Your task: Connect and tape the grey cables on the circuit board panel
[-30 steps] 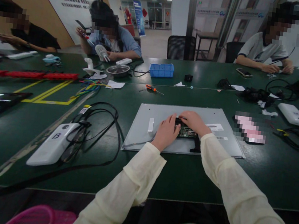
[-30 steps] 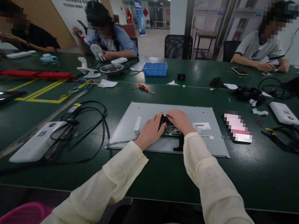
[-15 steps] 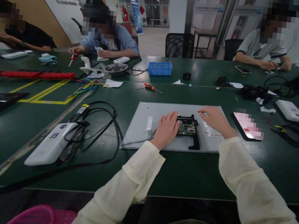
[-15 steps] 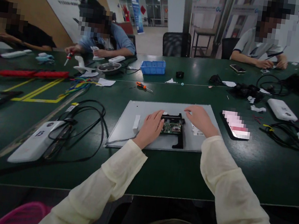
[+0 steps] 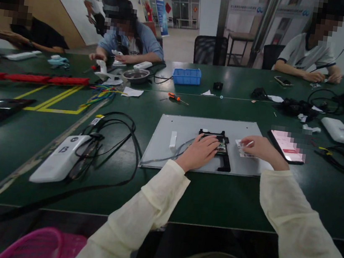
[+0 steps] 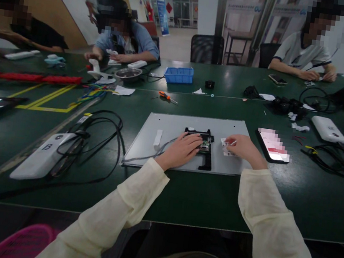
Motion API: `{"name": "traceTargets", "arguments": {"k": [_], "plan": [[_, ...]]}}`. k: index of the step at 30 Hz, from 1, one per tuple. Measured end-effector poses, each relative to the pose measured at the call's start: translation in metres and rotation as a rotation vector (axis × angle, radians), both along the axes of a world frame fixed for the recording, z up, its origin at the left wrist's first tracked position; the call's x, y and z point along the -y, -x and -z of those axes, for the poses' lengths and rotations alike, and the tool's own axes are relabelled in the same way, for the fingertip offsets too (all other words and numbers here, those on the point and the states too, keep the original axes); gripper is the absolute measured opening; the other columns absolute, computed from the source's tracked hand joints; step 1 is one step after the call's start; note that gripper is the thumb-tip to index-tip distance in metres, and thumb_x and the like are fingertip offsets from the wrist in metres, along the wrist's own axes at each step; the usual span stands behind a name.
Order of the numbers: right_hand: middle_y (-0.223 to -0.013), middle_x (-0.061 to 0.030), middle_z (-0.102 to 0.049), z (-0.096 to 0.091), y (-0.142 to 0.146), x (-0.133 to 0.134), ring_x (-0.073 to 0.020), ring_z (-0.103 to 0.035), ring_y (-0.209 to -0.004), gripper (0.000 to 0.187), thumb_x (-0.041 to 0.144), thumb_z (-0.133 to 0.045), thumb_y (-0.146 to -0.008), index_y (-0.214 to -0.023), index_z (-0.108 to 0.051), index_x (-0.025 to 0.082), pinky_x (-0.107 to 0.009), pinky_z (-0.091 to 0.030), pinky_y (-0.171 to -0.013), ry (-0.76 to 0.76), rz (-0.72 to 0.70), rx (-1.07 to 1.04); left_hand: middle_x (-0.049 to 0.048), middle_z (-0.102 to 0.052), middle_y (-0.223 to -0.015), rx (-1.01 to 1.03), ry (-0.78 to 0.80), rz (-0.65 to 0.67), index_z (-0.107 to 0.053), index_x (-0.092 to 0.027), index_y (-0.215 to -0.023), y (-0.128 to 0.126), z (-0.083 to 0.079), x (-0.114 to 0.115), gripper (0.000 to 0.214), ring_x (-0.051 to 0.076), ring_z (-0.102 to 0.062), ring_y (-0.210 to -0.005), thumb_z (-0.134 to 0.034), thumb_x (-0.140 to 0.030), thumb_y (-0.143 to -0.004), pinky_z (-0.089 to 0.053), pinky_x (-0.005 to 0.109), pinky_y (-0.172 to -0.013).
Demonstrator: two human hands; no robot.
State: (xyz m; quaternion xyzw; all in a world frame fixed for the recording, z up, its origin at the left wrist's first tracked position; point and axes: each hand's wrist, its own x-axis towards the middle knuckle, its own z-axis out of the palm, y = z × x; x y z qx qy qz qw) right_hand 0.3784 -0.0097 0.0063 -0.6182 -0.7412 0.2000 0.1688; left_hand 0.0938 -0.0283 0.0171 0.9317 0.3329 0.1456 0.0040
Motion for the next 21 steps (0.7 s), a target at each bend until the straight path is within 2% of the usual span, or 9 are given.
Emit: {"name": "traceTargets", "arguments": {"k": [4, 12, 16, 21], "plan": [[-0.087, -0.0033, -0.071, -0.001, 0.0, 0.004, -0.0173, -0.066, -0.073, 0.025, 0.034, -0.063, -0.075, -0.095, -0.072, 0.022, -0.027, -0.047, -0.063, 0.041, -0.014, -0.04, 0.0051, -0.051, -0.137, -0.019, 0.024, 0.014, -0.047, -0.021, -0.131, 0.001, 0.001, -0.001, 0.036, 0.019, -0.04, -0.132, -0.033, -0.028, -0.099, -0.026, 0.043, -0.113], [-0.081, -0.0042, -0.072, -0.005, 0.002, 0.007, -0.0185, -0.066, -0.073, 0.017, 0.032, -0.063, -0.076, -0.083, -0.073, 0.02, -0.03, -0.049, -0.067, 0.027, 0.037, -0.068, 0.0063, -0.053, -0.135, -0.012, 0.06, 0.01, -0.046, -0.021, -0.132, 0.001, 0.002, -0.003, 0.038, 0.019, -0.045, -0.127, -0.031, -0.031, -0.099, -0.031, 0.041, -0.109], [-0.081, -0.005, -0.071, -0.006, 0.009, 0.007, -0.0184, -0.065, -0.074, 0.023, 0.038, -0.066, -0.075, -0.087, -0.073, 0.019, -0.029, -0.052, -0.064, 0.066, 0.085, -0.345, 0.0061, -0.053, -0.135, -0.011, 0.06, 0.001, -0.046, -0.021, -0.132, 0.0, 0.001, -0.002, 0.037, 0.019, -0.046, -0.126, -0.032, -0.031, -0.099, -0.032, 0.04, -0.108], [-0.093, -0.0058, -0.069, -0.003, 0.023, 0.009, -0.0162, -0.064, -0.079, 0.025, 0.039, -0.072, -0.071, -0.089, -0.072, 0.021, -0.026, -0.055, -0.062, 0.186, 0.129, -0.664, 0.006, -0.053, -0.134, -0.014, 0.053, 0.001, -0.048, -0.021, -0.131, -0.001, 0.0, -0.001, 0.037, 0.019, -0.047, -0.125, -0.03, -0.031, -0.099, -0.033, 0.04, -0.107]]}}
